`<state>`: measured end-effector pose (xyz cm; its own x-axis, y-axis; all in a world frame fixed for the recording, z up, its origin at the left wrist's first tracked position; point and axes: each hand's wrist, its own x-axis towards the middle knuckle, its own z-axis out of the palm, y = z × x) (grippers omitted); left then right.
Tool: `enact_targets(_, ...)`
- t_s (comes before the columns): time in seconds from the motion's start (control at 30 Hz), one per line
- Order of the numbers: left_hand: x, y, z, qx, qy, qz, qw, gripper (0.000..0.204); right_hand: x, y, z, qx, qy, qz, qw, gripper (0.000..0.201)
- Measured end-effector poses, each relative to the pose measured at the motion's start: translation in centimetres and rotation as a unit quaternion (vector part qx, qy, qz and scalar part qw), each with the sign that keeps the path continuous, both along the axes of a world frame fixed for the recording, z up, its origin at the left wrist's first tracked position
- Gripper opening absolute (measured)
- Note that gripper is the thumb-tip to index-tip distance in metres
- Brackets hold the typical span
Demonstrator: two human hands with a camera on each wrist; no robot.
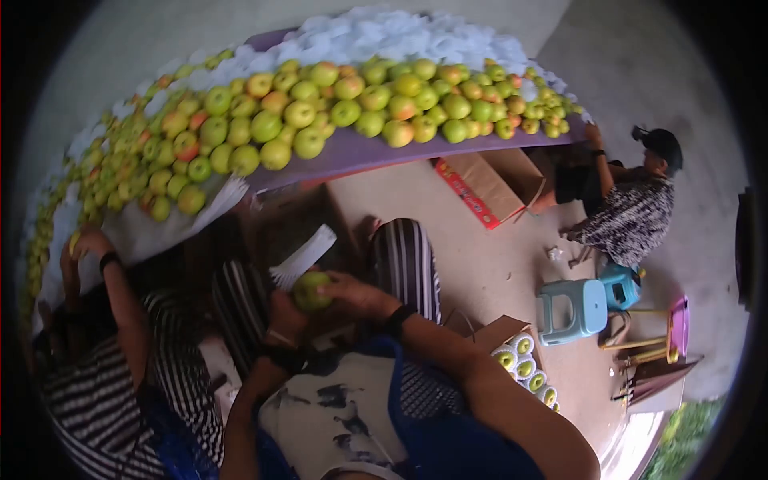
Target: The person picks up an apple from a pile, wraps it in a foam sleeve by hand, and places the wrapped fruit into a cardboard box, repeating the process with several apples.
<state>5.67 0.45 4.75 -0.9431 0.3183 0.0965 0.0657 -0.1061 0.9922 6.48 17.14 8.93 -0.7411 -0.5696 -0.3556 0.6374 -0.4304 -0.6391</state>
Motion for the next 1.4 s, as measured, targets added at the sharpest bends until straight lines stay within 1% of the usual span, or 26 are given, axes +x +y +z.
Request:
enact_targets(0.03,0.1,0.3,0.4,0.002,-0.001,0.023,1.0,0.038,0.0,0.2,-0.2,0.028,0.02,0.016,0.999,0.063)
enact_targets(0.07,0.2,0.2,1.3,-0.036,0.032,0.021,0.999,0.031,-0.2,0.2,-0.6,0.032,0.014,0.022,0.999,0.064)
enact_targets(0.1,-0.7,0.5,-1.1,0.267,-0.221,0.001,0.938,0.029,-0.2,0.2,-2.0,0.014,0.009,0.005,1.0,0.064)
enact_targets(0.17,-0.6,0.5,-1.9,0.255,-0.228,0.029,0.939,0.031,-0.4,0.3,-1.1,0.009,0.005,0.033,0.999,0.064)
enact_targets(0.23,-0.7,0.6,-1.9,0.31,-0.265,0.021,0.913,0.03,-0.4,0.4,-1.0,0.01,0.006,0.043,0.999,0.064)
enact_targets(0.3,-1.2,0.6,-1.7,0.428,-0.32,-0.015,0.845,0.026,-0.8,0.3,-1.6,0.015,0.015,0.046,0.999,0.064)
enact_targets(0.4,-1.4,0.7,-2.5,0.446,-0.335,0.003,0.83,0.031,-0.6,-0.1,-1.6,0.041,0.059,0.045,0.996,0.062)
enact_targets(0.5,-1.9,0.5,-2.5,0.447,-0.337,0.078,0.825,0.029,-0.5,-0.2,-0.3,0.059,0.053,0.044,0.996,0.06)
enact_targets(0.53,-1.9,0.5,-2.4,0.376,-0.312,0.141,0.861,0.025,-0.4,0.0,0.1,0.049,0.054,0.033,0.997,0.06)
enact_targets(0.57,-1.9,0.5,-2.3,0.301,-0.284,0.203,0.888,0.021,-0.3,0.2,0.4,0.041,0.055,0.023,0.997,0.06)
enact_targets(0.6,-1.8,0.5,-2.1,0.224,-0.253,0.262,0.904,0.018,-0.3,0.4,0.6,0.033,0.055,0.013,0.998,0.059)
enact_targets(0.67,-2.4,0.1,-3.9,0.069,-0.198,0.302,0.93,0.013,-0.3,1.3,0.4,0.012,0.05,-0.013,0.999,0.061)
enact_targets(0.7,-2.5,0.0,-4.1,-0.011,-0.169,0.318,0.933,0.011,-0.2,1.5,0.2,0.002,0.047,-0.028,0.999,0.061)
enact_targets(0.8,-2.2,0.2,-4.5,-0.168,-0.082,0.353,0.917,0.014,-0.4,1.1,0.1,-0.04,0.082,-0.066,0.994,0.062)
enact_targets(0.9,-1.9,0.7,-3.8,-0.302,-0.035,0.329,0.894,0.016,-0.4,1.2,0.1,-0.027,0.099,-0.061,0.993,0.063)
enact_targets(1.0,-1.7,1.0,-3.2,-0.298,-0.072,0.274,0.911,0.02,-0.5,1.2,-0.5,-0.017,0.097,-0.037,0.994,0.064)
enact_targets(1.1,-1.6,1.0,-3.0,-0.23,-0.083,0.254,0.936,0.02,-0.6,0.9,-0.5,0.016,0.091,-0.02,0.995,0.062)
enact_targets(1.2,-1.6,1.1,-3.9,-0.122,-0.068,0.242,0.96,0.012,-0.9,0.9,-1.5,0.045,0.074,-0.009,0.996,0.058)
enact_targets(1.3,-1.6,0.7,-4.1,-0.087,-0.112,0.199,0.97,0.008,-1.2,0.6,-1.3,-0.009,0.053,-0.048,0.997,0.053)
enact_targets(1.4,-1.1,0.5,-3.2,-0.09,-0.144,0.127,0.977,0.009,-1.5,0.6,-2.0,-0.049,0.007,-0.141,0.989,0.05)
